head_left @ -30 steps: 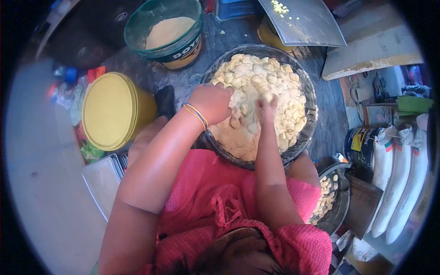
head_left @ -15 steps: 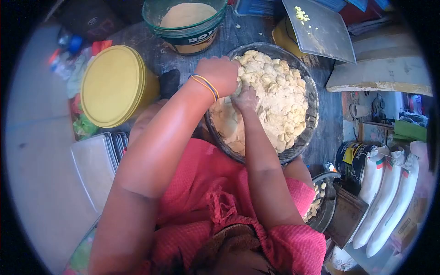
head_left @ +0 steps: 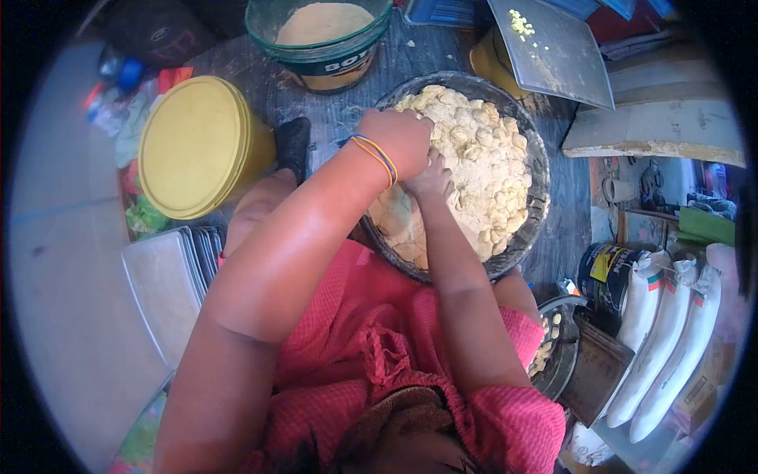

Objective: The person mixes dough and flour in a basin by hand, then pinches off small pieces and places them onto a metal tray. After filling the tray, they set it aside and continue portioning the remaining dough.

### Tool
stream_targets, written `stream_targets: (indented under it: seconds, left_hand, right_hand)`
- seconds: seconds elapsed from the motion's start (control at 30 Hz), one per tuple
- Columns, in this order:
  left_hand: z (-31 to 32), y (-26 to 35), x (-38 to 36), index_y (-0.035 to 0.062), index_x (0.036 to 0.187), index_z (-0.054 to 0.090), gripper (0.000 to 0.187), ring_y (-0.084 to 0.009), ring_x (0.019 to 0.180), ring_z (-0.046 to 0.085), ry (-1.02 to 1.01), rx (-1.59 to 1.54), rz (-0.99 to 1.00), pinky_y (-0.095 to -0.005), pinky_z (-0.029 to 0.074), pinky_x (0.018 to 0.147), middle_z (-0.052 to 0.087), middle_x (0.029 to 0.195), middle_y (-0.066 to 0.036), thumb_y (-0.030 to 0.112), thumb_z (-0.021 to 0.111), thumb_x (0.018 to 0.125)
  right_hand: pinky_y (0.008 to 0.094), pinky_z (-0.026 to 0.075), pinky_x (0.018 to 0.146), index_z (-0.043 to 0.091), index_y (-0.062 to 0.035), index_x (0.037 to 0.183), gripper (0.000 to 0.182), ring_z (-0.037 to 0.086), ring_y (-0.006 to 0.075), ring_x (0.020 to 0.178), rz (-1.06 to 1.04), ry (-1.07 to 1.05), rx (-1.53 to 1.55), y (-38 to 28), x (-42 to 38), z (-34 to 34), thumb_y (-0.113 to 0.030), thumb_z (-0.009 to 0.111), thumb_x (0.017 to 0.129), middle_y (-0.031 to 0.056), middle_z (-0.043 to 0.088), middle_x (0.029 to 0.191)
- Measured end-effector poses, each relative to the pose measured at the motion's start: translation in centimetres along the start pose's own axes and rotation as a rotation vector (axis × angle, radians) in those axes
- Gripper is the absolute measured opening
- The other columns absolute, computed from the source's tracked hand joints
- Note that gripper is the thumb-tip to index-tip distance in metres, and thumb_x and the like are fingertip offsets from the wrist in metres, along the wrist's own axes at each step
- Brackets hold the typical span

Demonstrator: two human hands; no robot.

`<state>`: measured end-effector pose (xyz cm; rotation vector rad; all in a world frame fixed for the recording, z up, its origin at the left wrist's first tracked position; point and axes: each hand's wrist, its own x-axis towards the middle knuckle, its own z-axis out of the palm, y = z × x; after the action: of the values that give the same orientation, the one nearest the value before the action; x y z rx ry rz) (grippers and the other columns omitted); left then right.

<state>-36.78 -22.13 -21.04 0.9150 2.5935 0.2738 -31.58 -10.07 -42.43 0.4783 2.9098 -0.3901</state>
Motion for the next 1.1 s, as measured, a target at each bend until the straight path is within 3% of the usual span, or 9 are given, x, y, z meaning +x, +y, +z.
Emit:
stream_targets:
  seconds: [0.07, 0.13, 0.37, 0.47, 0.67, 0.73, 0.87, 0.97, 1.1]
  left_hand:
    - [-0.1, 0.2, 0.1, 0.0057, 0.105, 0.056, 0.042, -0.0352, 0.090, 0.060, 0.021, -0.006, 0.010, -0.0441, 0.047, 0.079, 0.059, 0.100, -0.020, 0.035, 0.061, 0.075]
    - [0.0, 0.4, 0.2, 0.0061, 0.105, 0.057, 0.041, -0.0338, 0.090, 0.060, 0.039, 0.004, 0.026, -0.0440, 0.047, 0.078, 0.061, 0.097, -0.019, 0.035, 0.061, 0.076]
    - [0.7, 1.3, 0.7, 0.0070, 0.105, 0.057, 0.041, -0.0321, 0.091, 0.060, 0.030, 0.007, 0.052, -0.0451, 0.046, 0.078, 0.062, 0.096, -0.016, 0.035, 0.062, 0.075]
    - [0.6, 1.6, 0.6, 0.0068, 0.105, 0.057, 0.041, -0.0321, 0.092, 0.060, 0.017, 0.012, 0.047, -0.0451, 0.046, 0.078, 0.062, 0.097, -0.016, 0.035, 0.062, 0.075]
    - [0.0, 1.8, 0.4, 0.0060, 0.106, 0.057, 0.044, -0.0330, 0.092, 0.060, -0.016, -0.001, 0.081, -0.0440, 0.046, 0.079, 0.061, 0.098, -0.017, 0.036, 0.062, 0.075]
    - [-0.4, 1.6, 0.3, 0.0054, 0.107, 0.057, 0.046, -0.0346, 0.094, 0.059, -0.043, -0.054, 0.074, -0.0444, 0.046, 0.080, 0.060, 0.101, -0.019, 0.038, 0.062, 0.075]
    - [0.3, 1.5, 0.6, 0.0053, 0.112, 0.054, 0.053, -0.0360, 0.100, 0.056, -0.002, -0.163, 0.081, -0.0438, 0.045, 0.083, 0.057, 0.110, -0.021, 0.043, 0.061, 0.076]
    - [1.7, 2.9, 1.0, 0.0062, 0.122, 0.048, 0.063, -0.0335, 0.105, 0.054, 0.314, -0.508, 0.025, -0.0457, 0.044, 0.085, 0.054, 0.116, -0.017, 0.046, 0.063, 0.076]
    - [1.0, 5.4, -1.1, 0.0078, 0.128, 0.041, 0.061, -0.0239, 0.106, 0.053, -0.142, -1.498, 0.030, -0.0427, 0.047, 0.080, 0.053, 0.116, -0.011, 0.034, 0.065, 0.078]
  right_hand:
    - [0.0488, 0.029, 0.098, 0.047, -0.0145, 0.124, 0.055, 0.039, 0.0278, 0.120, -0.021, 0.174, -0.134, 0.3, -0.2, 0.6, -0.033, 0.061, 0.074, 0.0117, 0.045, 0.122]
    - [0.0492, 0.032, 0.097, 0.049, -0.0146, 0.122, 0.050, 0.037, 0.0313, 0.119, -0.129, -0.119, 0.273, 1.1, 0.4, 1.6, -0.034, 0.058, 0.077, 0.0109, 0.045, 0.119]
    - [0.0510, 0.032, 0.096, 0.048, -0.0144, 0.123, 0.049, 0.036, 0.0338, 0.120, -0.142, -0.212, 0.108, 1.4, -0.4, 1.0, -0.034, 0.057, 0.078, 0.0102, 0.047, 0.118]
    - [0.0486, 0.033, 0.096, 0.048, -0.0146, 0.123, 0.048, 0.037, 0.0355, 0.120, -0.299, 0.006, 0.174, 3.1, 0.4, 4.3, -0.033, 0.057, 0.079, 0.0090, 0.048, 0.120]
    - [0.0420, 0.038, 0.095, 0.049, -0.0141, 0.122, 0.052, 0.040, 0.0355, 0.119, -0.384, -0.244, 0.022, 3.2, -1.0, -0.7, -0.028, 0.063, 0.074, 0.0123, 0.049, 0.120]
    - [0.0387, 0.041, 0.092, 0.051, -0.0094, 0.118, 0.054, 0.046, 0.0322, 0.113, -0.166, -0.472, 0.119, 2.2, -1.7, -7.3, -0.025, 0.067, 0.069, 0.0163, 0.049, 0.118]
    - [0.0347, 0.043, 0.089, 0.051, -0.0036, 0.117, 0.057, 0.052, 0.0273, 0.104, -0.160, -0.306, 0.676, 7.1, -1.3, -9.6, -0.021, 0.069, 0.066, 0.0162, 0.051, 0.111]
    - [0.0339, 0.043, 0.089, 0.048, -0.0041, 0.121, 0.062, 0.052, 0.0246, 0.104, -0.160, -0.167, 0.663, 4.3, -5.8, -19.5, -0.019, 0.071, 0.065, 0.0143, 0.052, 0.113]
    - [0.0338, 0.041, 0.090, 0.043, -0.0080, 0.128, 0.071, 0.051, 0.0210, 0.107, -0.146, 0.090, 0.777, 2.7, -10.9, -23.8, -0.019, 0.076, 0.066, 0.0120, 0.051, 0.120]
